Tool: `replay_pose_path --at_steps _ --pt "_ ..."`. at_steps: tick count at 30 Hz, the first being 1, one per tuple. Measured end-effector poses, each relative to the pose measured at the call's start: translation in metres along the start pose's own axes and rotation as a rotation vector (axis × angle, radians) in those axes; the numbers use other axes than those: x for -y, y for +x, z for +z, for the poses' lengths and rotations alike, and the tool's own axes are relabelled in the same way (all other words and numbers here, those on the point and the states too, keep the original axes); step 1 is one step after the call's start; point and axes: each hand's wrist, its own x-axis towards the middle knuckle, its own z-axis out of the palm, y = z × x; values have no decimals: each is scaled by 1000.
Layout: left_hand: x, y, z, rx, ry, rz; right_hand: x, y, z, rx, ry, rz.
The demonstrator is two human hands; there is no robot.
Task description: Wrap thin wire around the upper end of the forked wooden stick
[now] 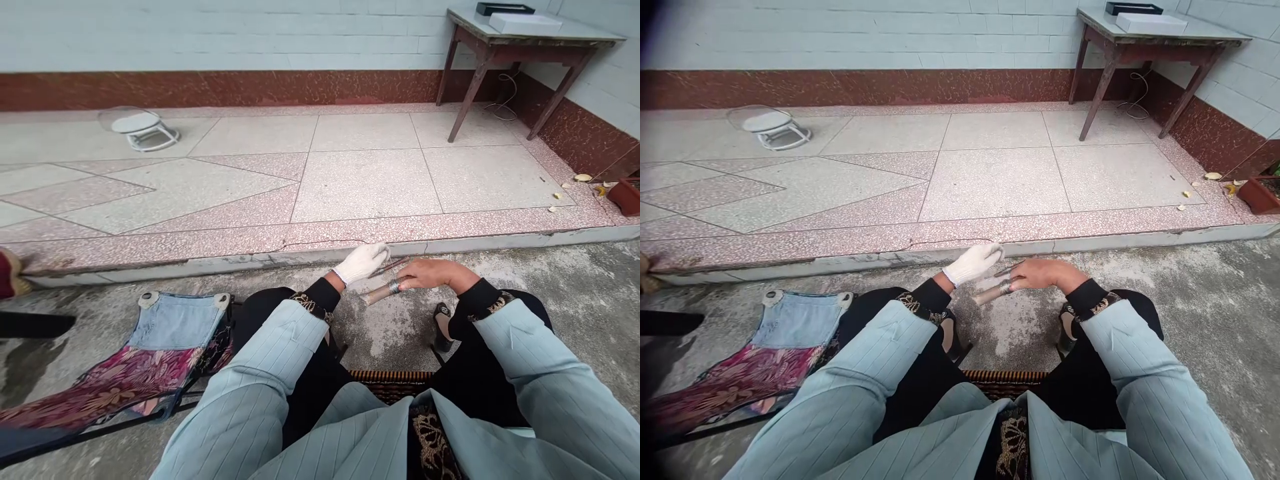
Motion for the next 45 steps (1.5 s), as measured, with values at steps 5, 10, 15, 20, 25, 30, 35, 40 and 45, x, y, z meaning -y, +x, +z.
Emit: replay_pose_path --at_steps 5,10,15,20,25,30,35,40,45 --pt "-12 -11 -5 113 -213 17 -24 6 -3 -71 -252 381" --pt "-15 -17 -3 331 -667 -15 -42 -1 -20 -398 -150 490" --pt "-12 -19 6 371 -788 -102 -32 2 -17 -516 364 361" --pt "-7 -14 21 165 -897 -163 -14 3 -11 -509 921 255" --pt "-2 -10 24 10 -894 -187 -6 -2 -18 -588 1175 220" --pt "-18 -14 15 -81 -432 -117 -8 -10 -24 -648 1236 191" --pt "-7 -6 7 -62 -126 -143 -5 -12 -14 -275 834 90" --pt "2 -3 -3 -64 -24 -104 -5 -3 -4 -35 107 136" --pt "-19 -18 0 156 -311 -48 -21 2 -18 -250 -213 552"
